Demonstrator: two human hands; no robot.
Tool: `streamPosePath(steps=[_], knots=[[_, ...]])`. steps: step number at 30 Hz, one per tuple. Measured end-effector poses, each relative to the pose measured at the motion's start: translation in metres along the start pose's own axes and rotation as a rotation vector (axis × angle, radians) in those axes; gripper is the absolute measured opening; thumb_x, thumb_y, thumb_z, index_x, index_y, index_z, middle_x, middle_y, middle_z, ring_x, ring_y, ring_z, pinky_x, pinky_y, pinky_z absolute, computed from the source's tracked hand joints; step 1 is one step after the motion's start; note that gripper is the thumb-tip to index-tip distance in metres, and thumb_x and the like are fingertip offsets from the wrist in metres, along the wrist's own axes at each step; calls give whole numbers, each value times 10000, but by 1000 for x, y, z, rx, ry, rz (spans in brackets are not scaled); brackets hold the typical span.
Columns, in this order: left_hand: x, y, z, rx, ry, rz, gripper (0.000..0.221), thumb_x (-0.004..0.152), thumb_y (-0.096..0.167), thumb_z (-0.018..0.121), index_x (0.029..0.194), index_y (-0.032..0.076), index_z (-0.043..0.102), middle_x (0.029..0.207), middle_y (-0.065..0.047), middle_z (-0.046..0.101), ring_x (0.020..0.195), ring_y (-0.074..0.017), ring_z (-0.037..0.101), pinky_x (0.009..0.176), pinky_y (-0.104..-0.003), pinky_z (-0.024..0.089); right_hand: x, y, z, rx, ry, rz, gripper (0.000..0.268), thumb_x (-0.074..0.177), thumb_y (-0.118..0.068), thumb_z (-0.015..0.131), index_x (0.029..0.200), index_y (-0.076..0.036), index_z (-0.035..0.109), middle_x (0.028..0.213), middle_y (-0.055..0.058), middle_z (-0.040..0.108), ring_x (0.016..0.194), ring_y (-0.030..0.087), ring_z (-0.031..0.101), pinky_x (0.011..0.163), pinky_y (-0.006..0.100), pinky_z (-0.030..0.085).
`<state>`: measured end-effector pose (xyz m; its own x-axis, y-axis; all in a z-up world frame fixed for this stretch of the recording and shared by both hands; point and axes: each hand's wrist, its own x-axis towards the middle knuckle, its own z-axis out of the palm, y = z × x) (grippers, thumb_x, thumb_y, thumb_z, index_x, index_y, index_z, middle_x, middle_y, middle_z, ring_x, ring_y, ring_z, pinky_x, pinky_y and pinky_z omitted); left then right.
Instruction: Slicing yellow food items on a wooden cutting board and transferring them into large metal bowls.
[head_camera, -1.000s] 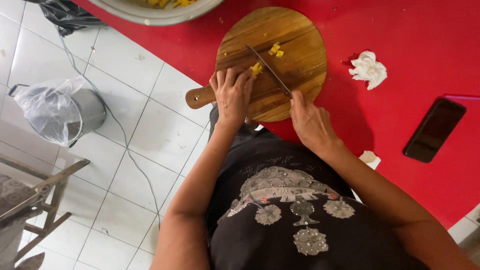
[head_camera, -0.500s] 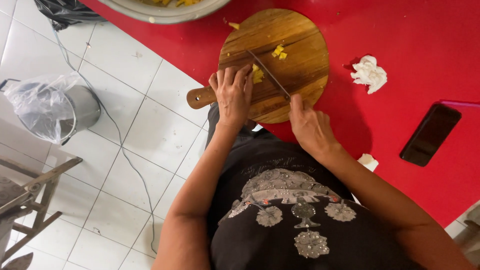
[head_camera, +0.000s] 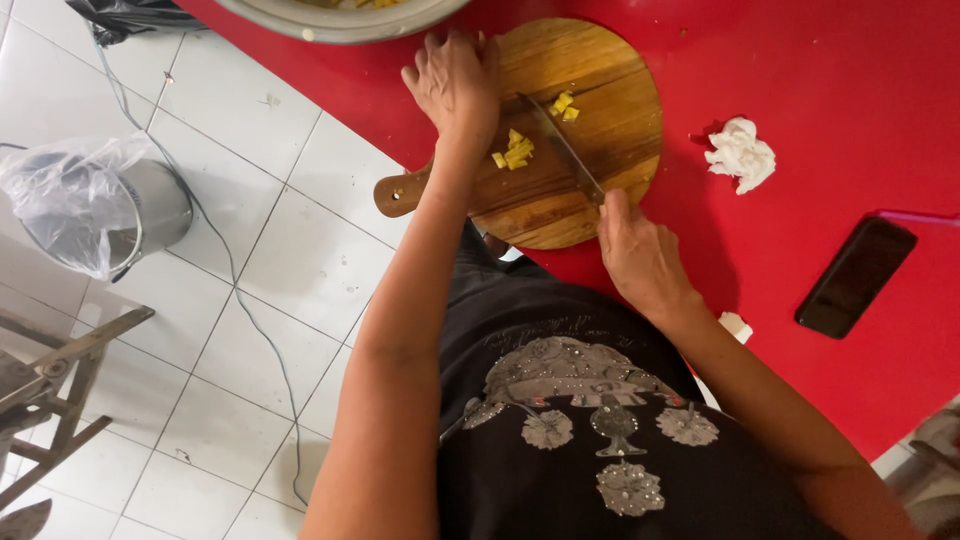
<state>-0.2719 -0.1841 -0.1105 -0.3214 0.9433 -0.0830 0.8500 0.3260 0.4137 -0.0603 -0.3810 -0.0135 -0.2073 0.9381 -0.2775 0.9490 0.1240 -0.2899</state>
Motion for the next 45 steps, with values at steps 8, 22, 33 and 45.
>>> streamPosePath(steps=[8, 22, 33, 45], knots=[[-32, -7, -33, -190, 45, 181, 181, 898, 280, 594, 1003, 179, 701, 1017, -92, 654, 970, -327, 613, 837, -460, 395, -10, -4, 2, 9, -130, -156, 109, 1107, -149, 441, 1085, -69, 370, 775, 142, 594, 436, 322, 556, 377, 464, 521], [-109, -15, -31, -300, 124, 322, 180, 846, 320, 793, 946, 270, 651, 997, 10, 420, 1042, -280, 422, 973, -495, 297, 6, 0, -11, 132, -122, 73, 102, 1119, -196, 348, 1111, -110, 401, 782, 195, 641, 543, 345, 644, 540, 507, 527], [-114, -6, -17, -179, 159, 300, 215, 786, 291, 794, 808, 235, 587, 1012, -11, 400, 1074, -312, 420, 988, -609, 271, 33, -39, -34, 126, -304, 251, 330, 1111, -315, 233, 1105, -62, 444, 852, 269, 662, 680, 435, 689, 683, 572, 537], [-131, -41, -47, -233, 193, 487, 228, 926, 384, 737, 1086, 228, 692, 1011, -13, 531, 1039, -265, 506, 1001, -522, 271, -6, -19, -45, 156, -331, 248, 356, 1089, -301, 221, 1102, -36, 458, 854, 282, 676, 738, 464, 703, 726, 604, 535]])
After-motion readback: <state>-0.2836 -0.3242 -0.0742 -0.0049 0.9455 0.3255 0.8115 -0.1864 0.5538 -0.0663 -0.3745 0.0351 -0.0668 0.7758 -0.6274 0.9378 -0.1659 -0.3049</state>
